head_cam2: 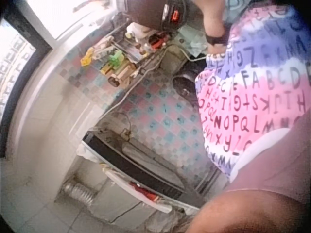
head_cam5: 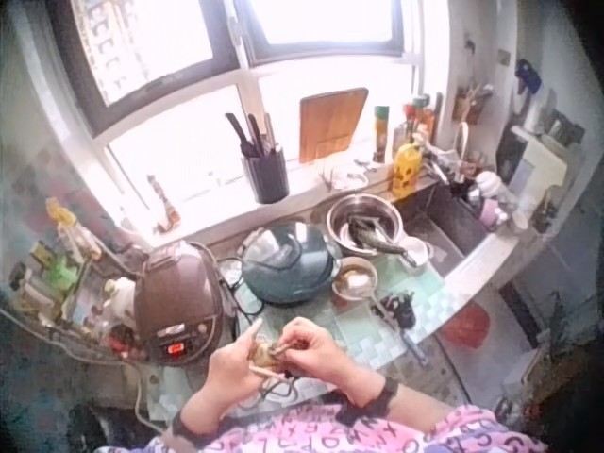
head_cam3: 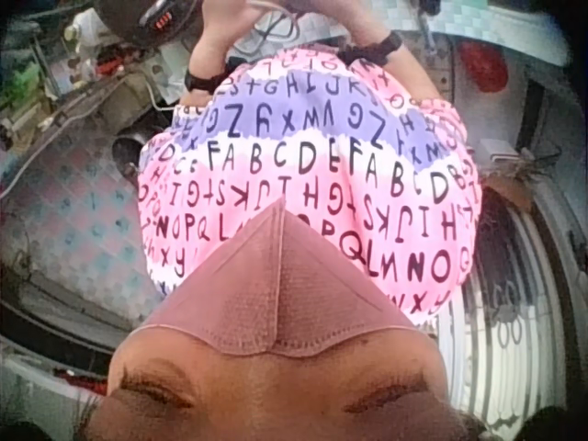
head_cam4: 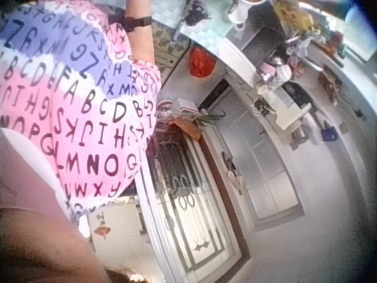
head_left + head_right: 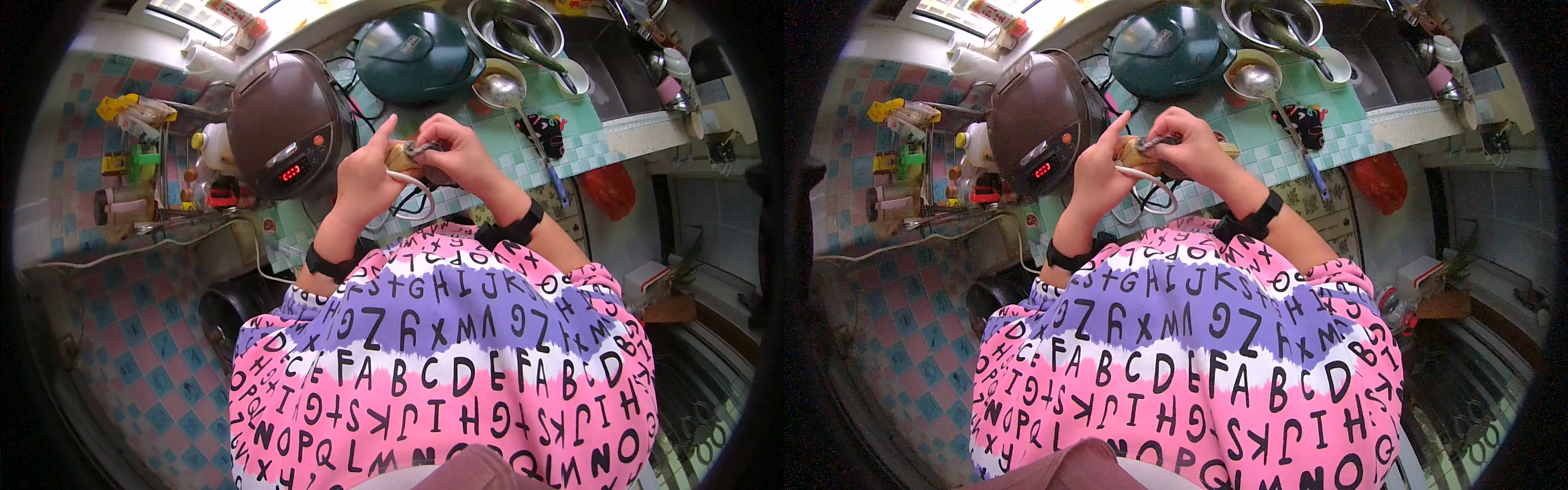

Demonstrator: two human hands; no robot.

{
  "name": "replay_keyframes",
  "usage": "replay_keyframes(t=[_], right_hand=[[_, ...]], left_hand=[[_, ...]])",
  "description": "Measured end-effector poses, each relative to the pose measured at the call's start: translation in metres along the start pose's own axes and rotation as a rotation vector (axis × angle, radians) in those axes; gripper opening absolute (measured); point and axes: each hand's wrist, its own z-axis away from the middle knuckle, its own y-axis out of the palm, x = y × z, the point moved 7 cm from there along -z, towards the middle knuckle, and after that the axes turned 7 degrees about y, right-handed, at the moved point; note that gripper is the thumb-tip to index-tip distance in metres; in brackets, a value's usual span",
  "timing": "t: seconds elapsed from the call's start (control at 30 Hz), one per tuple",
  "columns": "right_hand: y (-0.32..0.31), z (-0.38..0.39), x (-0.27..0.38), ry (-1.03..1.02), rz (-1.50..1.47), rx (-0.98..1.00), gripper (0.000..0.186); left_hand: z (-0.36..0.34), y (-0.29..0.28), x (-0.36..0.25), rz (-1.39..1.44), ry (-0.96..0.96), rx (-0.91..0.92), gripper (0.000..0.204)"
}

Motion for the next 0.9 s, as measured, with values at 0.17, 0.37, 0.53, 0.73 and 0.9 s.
replay_keyframes(t=[0.17, 0.37, 0.53, 0.73, 0.9], right_hand=[[-0.007, 0.002, -0.015, 0.147, 0.013, 0.015, 0.015], [-0.007, 0.008, -0.027, 0.282, 0.04, -0.016, 0.018], [-0.003, 0.003, -0.029, 0.256, 0.031, 0.033, 0.019], [-0.019, 0.012, -0.044, 0.407, 0.14, -0.058, 0.023], [-0.004, 0.001, -0.041, -0.014, 0.28, -0.02, 0.018]], left_hand=[[0.005, 0.001, 0.005, 0.06, -0.029, 0.004, 0.086], [0.012, 0.003, 0.009, 0.067, -0.035, -0.009, 0.085], [0.013, 0.002, 0.008, 0.084, -0.028, 0.006, 0.085], [0.017, 0.003, 0.017, 0.133, -0.101, -0.009, 0.084], [0.017, 0.004, 0.037, 0.13, -0.19, -0.051, 0.08]])
